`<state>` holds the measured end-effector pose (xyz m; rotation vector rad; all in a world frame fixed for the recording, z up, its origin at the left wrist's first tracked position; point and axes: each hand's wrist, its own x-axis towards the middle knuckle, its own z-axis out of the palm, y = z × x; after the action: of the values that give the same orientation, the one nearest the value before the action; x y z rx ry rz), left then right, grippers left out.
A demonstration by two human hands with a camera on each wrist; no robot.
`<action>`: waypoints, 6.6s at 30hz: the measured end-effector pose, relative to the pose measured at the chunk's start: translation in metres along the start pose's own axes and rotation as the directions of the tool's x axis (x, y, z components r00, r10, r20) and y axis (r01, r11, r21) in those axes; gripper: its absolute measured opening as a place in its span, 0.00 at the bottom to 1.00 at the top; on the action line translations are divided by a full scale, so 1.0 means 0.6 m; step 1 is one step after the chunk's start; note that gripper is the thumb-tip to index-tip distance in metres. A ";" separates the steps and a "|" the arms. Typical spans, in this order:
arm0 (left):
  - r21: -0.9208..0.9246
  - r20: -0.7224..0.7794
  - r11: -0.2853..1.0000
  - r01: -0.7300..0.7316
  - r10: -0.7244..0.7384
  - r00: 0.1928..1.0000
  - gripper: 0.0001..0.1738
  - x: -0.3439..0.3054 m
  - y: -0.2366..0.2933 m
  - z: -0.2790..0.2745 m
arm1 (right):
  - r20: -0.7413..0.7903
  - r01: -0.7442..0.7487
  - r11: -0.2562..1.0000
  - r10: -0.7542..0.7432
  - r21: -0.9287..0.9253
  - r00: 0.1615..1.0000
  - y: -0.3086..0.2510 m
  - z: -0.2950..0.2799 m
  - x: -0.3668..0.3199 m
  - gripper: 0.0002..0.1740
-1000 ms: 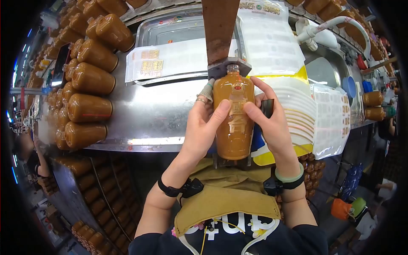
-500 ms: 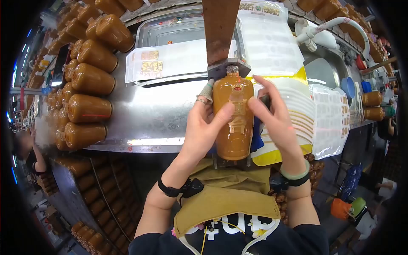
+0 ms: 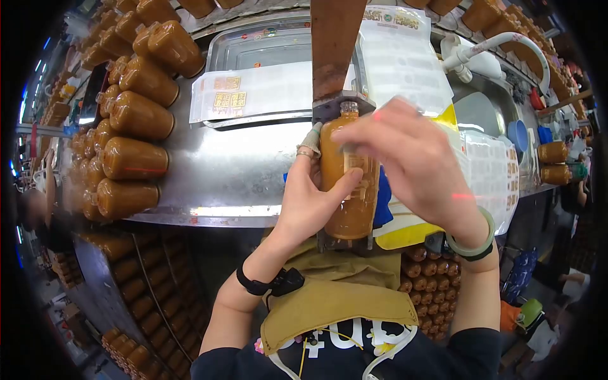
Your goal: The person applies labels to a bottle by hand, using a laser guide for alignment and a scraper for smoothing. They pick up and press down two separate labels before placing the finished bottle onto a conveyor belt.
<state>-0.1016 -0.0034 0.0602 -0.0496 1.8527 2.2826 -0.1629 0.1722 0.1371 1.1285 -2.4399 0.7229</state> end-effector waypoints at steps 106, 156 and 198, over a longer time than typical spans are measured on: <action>-0.272 0.260 0.962 0.039 0.034 0.965 0.54 -0.034 -0.023 -0.039 | 0.376 -0.575 -0.005 0.760 0.818 0.530 -0.056 0.085 -0.152 0.33; 0.512 -0.001 0.719 -0.469 0.546 0.837 0.11 -0.042 -0.015 -0.008 | -0.143 -0.306 0.930 0.337 0.203 0.931 -0.049 0.069 -0.154 0.22; -0.104 0.031 0.995 -0.001 0.004 1.000 0.41 -0.032 -0.014 -0.007 | 0.460 -0.589 -0.060 0.690 0.806 0.559 -0.050 0.074 -0.151 0.17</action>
<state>-0.0816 -0.0085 0.0542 -0.0264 1.7183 2.3665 -0.0883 0.1839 0.0636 -0.1508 -2.2320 2.7005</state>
